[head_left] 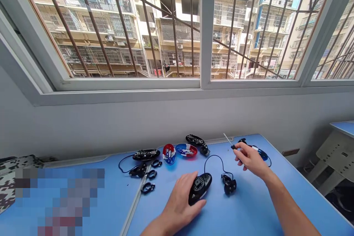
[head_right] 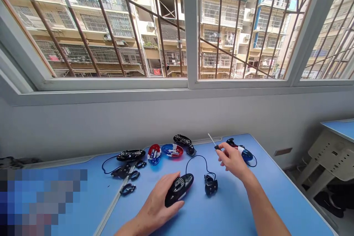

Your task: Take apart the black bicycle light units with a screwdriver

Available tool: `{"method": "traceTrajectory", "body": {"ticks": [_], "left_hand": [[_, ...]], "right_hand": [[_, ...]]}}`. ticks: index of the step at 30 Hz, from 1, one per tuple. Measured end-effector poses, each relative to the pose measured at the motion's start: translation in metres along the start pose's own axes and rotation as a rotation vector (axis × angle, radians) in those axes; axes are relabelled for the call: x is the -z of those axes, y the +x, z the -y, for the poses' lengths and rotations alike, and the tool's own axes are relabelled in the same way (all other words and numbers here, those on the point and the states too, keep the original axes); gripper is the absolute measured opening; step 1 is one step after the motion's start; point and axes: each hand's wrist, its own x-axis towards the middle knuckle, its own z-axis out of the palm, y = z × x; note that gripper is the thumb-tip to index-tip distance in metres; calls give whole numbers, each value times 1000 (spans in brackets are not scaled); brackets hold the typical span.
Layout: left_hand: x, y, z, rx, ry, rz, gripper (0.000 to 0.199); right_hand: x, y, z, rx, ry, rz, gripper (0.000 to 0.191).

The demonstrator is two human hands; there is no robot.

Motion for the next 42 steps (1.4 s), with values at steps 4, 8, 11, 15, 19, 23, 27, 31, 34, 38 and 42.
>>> {"method": "traceTrajectory", "body": {"ticks": [4, 8, 11, 15, 19, 23, 27, 31, 34, 38, 42], "left_hand": [[3, 2, -3, 9, -19, -3, 56], [6, 2, -7, -23, -84, 53, 54], [6, 1, -7, -45, -93, 75, 56], [5, 1, -4, -46, -88, 91, 57], [6, 1, -4, -49, -99, 105, 56], [5, 0, -3, -62, -108, 114, 57], [1, -3, 2, -40, -95, 90, 63], [0, -4, 2, -79, -87, 75, 59], [2, -3, -1, -113, -84, 69, 59], [3, -2, -2, -131, -81, 70, 59], [3, -1, -1, -117, -89, 73, 60]], "right_hand": [[-12, 1, 6, 81, 229, -42, 30], [-18, 1, 10, 90, 371, -116, 28], [-17, 0, 12, 114, 450, -213, 28], [-13, -3, 16, 197, 658, -330, 34], [-17, -8, 22, 173, 802, -187, 38], [-33, -14, 25, 189, 611, -119, 38], [-48, -19, 24, 377, 358, -290, 27], [-54, -20, 23, 591, 202, -455, 22], [-57, -20, 22, 649, 150, -508, 21], [-58, -20, 23, 688, 115, -508, 20], [-54, -22, 26, 720, 113, -534, 21]]}}
